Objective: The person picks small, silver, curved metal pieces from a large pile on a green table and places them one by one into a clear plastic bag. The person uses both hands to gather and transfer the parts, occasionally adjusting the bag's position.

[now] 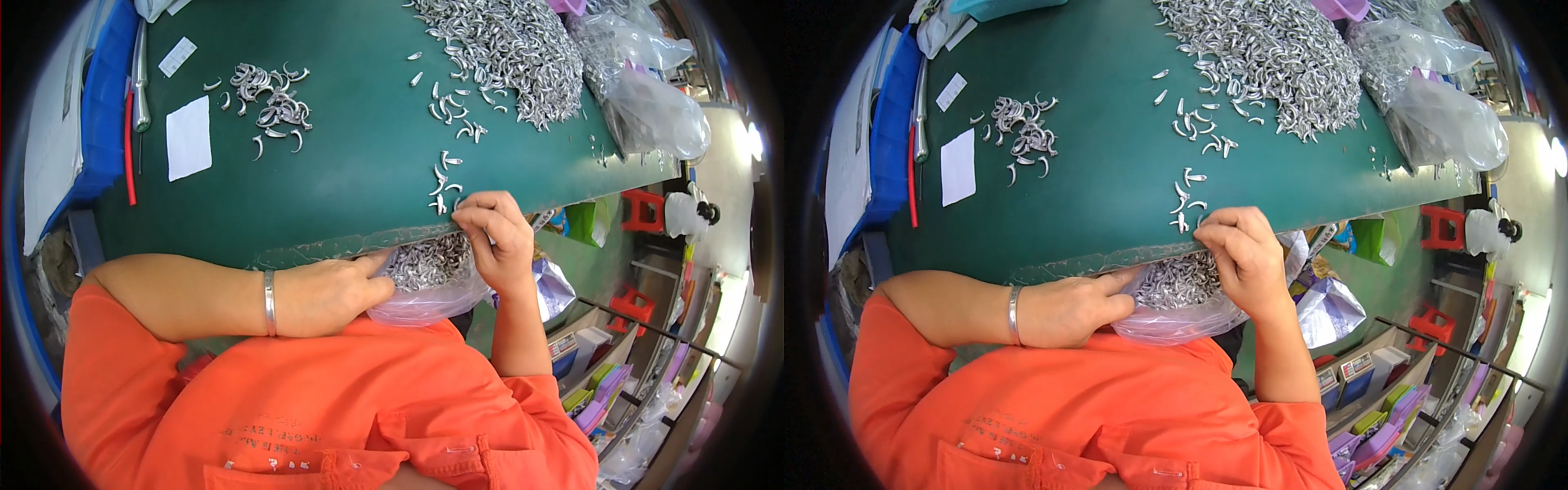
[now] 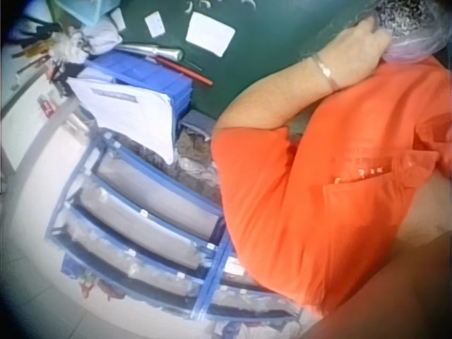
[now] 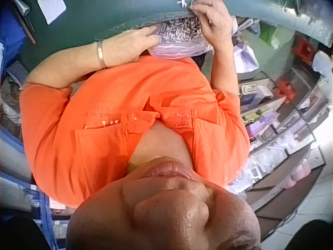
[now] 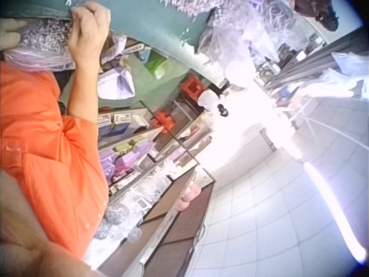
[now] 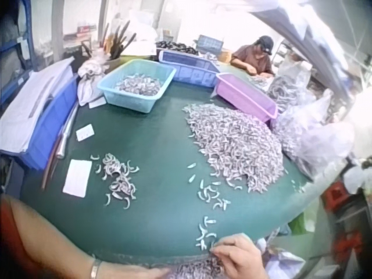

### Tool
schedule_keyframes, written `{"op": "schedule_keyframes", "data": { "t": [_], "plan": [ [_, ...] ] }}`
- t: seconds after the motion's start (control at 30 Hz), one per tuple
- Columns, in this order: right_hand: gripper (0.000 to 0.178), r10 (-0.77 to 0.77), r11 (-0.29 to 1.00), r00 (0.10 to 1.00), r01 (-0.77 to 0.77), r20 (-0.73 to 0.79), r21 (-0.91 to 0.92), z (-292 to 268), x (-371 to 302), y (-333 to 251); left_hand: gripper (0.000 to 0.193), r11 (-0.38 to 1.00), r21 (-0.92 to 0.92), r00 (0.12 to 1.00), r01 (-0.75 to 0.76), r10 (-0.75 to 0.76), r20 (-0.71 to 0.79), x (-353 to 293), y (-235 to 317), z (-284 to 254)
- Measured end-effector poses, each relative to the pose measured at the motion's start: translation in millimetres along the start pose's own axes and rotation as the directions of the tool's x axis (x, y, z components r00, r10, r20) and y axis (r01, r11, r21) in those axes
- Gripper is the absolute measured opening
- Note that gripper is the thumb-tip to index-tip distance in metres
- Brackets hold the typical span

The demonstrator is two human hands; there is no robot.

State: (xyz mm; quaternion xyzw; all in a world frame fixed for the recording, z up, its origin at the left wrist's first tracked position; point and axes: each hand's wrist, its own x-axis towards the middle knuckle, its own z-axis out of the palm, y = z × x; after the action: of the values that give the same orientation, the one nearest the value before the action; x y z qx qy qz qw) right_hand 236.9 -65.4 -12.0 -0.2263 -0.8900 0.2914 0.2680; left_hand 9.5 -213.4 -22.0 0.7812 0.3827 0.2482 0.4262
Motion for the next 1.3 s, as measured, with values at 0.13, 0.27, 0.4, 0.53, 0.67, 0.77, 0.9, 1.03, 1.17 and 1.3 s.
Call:
{"op": "schedule_keyframes", "data": {
  "t": [0.13,0.27,0.4,0.53,0.67,0.77,0.9,1.03,1.17,1.3],
  "plan": [
    [0.029,0.037,0.999,0.996,-0.036,-0.077,0.013,6.5,7.8,-18.5,0.011,1.000,-0.002,1.000,-0.003,0.003,-0.021,-0.3,-0.3,1.8],
    [0.025,-0.128,0.991,0.992,0.128,0.006,-0.043,15.7,5.8,-14.8,0.012,1.000,0.000,1.000,-0.014,0.014,-0.014,-0.4,-1.7,2.0],
    [0.025,-0.161,0.983,0.987,0.161,0.001,0.086,9.6,5.3,-13.3,0.013,1.000,0.004,1.000,0.000,0.000,-0.002,-1.0,-2.7,3.3],
    [0.020,0.004,0.989,0.980,-0.033,-0.197,-0.147,20.4,16.7,-19.4,0.014,1.000,-0.008,1.000,0.005,-0.005,0.010,-1.2,-1.7,2.1],
    [0.018,-0.130,0.989,0.986,0.122,0.099,0.089,6.2,6.9,-9.1,0.014,1.000,-0.011,1.000,-0.008,0.008,-0.014,-1.7,-4.9,6.5],
    [0.017,-0.124,0.981,0.992,0.118,-0.035,-0.155,17.1,25.9,-22.8,0.015,1.000,-0.005,1.000,0.002,-0.002,0.000,-0.5,-4.0,5.3],
    [0.026,-0.144,0.989,0.980,0.146,0.137,-0.004,8.6,17.7,-10.4,0.014,1.000,-0.014,1.000,-0.006,0.006,-0.002,-1.9,-4.8,4.4],
    [0.038,-0.089,0.994,0.996,0.090,0.015,-0.062,13.6,24.9,-12.4,0.013,1.000,0.009,0.999,-0.009,0.010,-0.035,-1.4,-5.0,8.5],
    [0.035,-0.141,0.984,0.980,0.154,0.140,-0.092,16.2,35.3,-15.7,0.012,1.000,-0.013,1.000,0.006,-0.006,-0.002,-1.0,-0.8,1.4],
    [0.022,-0.259,0.870,0.927,0.102,0.270,0.483,8.2,20.1,-8.8,0.012,0.999,-0.033,1.000,-0.012,0.011,-0.015,-1.7,-4.9,5.9]
  ]
}}
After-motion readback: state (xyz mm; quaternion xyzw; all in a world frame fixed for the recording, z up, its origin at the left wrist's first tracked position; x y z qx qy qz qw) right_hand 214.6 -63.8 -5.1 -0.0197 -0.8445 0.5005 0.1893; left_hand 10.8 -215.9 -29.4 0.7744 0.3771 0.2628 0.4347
